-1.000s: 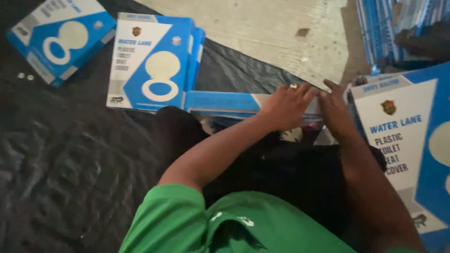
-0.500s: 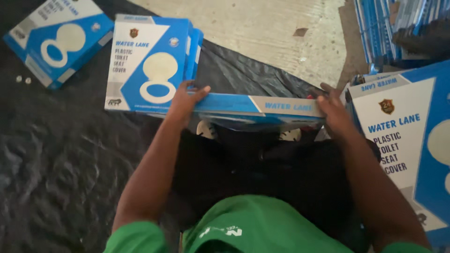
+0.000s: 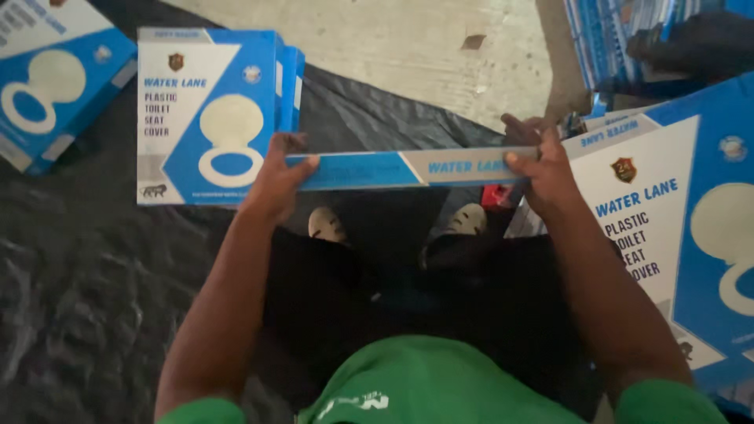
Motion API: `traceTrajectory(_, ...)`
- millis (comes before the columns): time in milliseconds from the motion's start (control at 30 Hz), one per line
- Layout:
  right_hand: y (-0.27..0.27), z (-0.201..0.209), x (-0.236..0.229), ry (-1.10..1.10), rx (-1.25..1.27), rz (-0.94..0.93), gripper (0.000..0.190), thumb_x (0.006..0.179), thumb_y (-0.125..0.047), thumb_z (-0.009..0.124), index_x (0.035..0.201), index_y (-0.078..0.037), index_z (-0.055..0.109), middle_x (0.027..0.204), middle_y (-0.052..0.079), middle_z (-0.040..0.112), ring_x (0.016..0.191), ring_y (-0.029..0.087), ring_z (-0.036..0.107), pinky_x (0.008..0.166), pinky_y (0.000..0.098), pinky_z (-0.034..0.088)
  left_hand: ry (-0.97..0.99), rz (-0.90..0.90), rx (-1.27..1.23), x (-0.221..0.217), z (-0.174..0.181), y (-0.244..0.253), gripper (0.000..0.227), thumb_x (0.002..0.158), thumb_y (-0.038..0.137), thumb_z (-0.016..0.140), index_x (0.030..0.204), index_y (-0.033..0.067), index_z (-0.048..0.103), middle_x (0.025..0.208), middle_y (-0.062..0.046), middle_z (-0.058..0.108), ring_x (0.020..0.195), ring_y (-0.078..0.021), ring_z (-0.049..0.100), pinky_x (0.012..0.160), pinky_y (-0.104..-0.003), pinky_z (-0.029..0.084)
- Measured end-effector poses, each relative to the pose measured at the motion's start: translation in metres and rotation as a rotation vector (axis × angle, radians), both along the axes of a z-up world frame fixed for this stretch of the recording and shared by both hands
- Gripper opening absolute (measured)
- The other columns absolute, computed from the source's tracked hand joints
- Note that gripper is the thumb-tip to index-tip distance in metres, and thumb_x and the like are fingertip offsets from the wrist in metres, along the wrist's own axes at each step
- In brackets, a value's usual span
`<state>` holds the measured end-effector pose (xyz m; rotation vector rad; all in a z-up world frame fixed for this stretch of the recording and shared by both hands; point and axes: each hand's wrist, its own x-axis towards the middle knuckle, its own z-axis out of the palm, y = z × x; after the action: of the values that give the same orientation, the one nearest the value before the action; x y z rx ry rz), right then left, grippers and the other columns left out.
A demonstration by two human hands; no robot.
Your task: The person assembles flat-packed cardboard boxes labeled 'Water Lane Plastic Toilet Seat Cover' by folding flaps and sealing them with a handheld tape dispenser. The person repeatedly picks up a flat box, folds it into shape, applies tape to the seams, and places the finished box on a growing stack.
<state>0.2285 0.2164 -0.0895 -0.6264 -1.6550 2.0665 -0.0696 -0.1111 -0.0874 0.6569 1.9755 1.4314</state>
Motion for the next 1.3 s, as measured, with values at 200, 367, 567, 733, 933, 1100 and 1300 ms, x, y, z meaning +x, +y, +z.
traceTrajectory(200, 0.020, -0.019, -0.007, 0.056, -0.134, 0.007, 0.051, 0.090, 0.008, 0.063, 0.133, -0.012, 0.044, 0.161, 0.019, 0.047, 0.152, 0.030, 0.043, 0.123, 0.0476, 0.039, 0.500, -0.206, -0.282, -0.017, 0.020, 0.026, 0.054, 0.097, 0.027, 0.069, 0.142, 0.0025, 0.053, 0.148, -0.024, 0.052, 0.135, -0.0414, 0.052, 0.112, -0.047, 0.040)
traceTrajectory(367, 0.021, -0.010, -0.021, 0.040, -0.156, -0.028, 0.050, 0.090, 0.007, 0.065, 0.129, -0.013, 0.040, 0.157, 0.023, 0.050, 0.147, 0.032, 0.046, 0.121, 0.0478, 0.041, 0.755, -0.841, -0.320, 0.034, 0.060, 0.125, 0.098, 0.073, 0.053, 0.084, 0.150, 0.0064, 0.045, 0.145, -0.022, 0.054, 0.122, -0.0429, 0.055, 0.095, -0.053, 0.045)
traceTrajectory(567, 0.026, -0.022, -0.010, 0.220, -0.279, -0.016, 0.049, 0.091, 0.001, 0.069, 0.128, -0.013, 0.040, 0.162, 0.020, 0.044, 0.148, 0.031, 0.044, 0.122, 0.0467, 0.040, 1.047, -0.736, -0.343, 0.103, 0.042, 0.198, 0.078, 0.075, 0.046, 0.083, 0.133, 0.0027, 0.054, 0.116, -0.015, 0.065, 0.101, -0.0357, 0.068, 0.082, -0.047, 0.055)
traceTrajectory(733, 0.031, -0.042, -0.010, 0.253, -0.121, -0.019, 0.050, 0.102, -0.013, 0.060, 0.148, -0.008, 0.040, 0.165, 0.019, 0.044, 0.158, 0.029, 0.037, 0.131, 0.0429, 0.028, 1.190, -0.733, -0.270, 0.099, 0.023, 0.204, 0.058, 0.079, 0.039, 0.081, 0.119, 0.0026, 0.059, 0.108, -0.013, 0.065, 0.094, -0.0336, 0.070, 0.079, -0.045, 0.054)
traceTrajectory(933, 0.031, -0.043, -0.017, 0.083, 0.043, -0.072, 0.058, 0.098, -0.011, 0.058, 0.152, -0.007, 0.035, 0.160, 0.015, 0.044, 0.156, 0.029, 0.035, 0.128, 0.0423, 0.028, 1.368, -0.642, -0.310, 0.114, 0.020, 0.216, 0.051, 0.085, 0.026, 0.078, 0.127, 0.0032, 0.059, 0.113, -0.011, 0.064, 0.096, -0.0286, 0.069, 0.078, -0.045, 0.050)
traceTrajectory(1100, 0.044, -0.042, -0.009, 0.163, -0.236, -0.044, 0.052, 0.098, -0.018, 0.051, 0.148, -0.008, 0.044, 0.156, 0.013, 0.049, 0.150, 0.026, 0.039, 0.123, 0.0397, 0.033, 1.166, -0.699, -0.315, 0.116, 0.023, 0.214, 0.065, 0.076, 0.042, 0.082, 0.122, 0.0035, 0.058, 0.111, -0.015, 0.063, 0.096, -0.0350, 0.068, 0.081, -0.051, 0.049)
traceTrajectory(1300, 0.034, -0.040, -0.008, -0.067, -0.046, 0.009, 0.040, 0.105, -0.022, 0.056, 0.142, -0.007, 0.051, 0.130, 0.014, 0.057, 0.125, 0.026, 0.055, 0.108, 0.0372, 0.042, 1.298, -0.596, -0.159, 0.115, 0.019, 0.210, 0.052, 0.077, 0.032, 0.075, 0.117, 0.0023, 0.060, 0.109, -0.015, 0.066, 0.089, -0.0336, 0.069, 0.077, -0.048, 0.050)
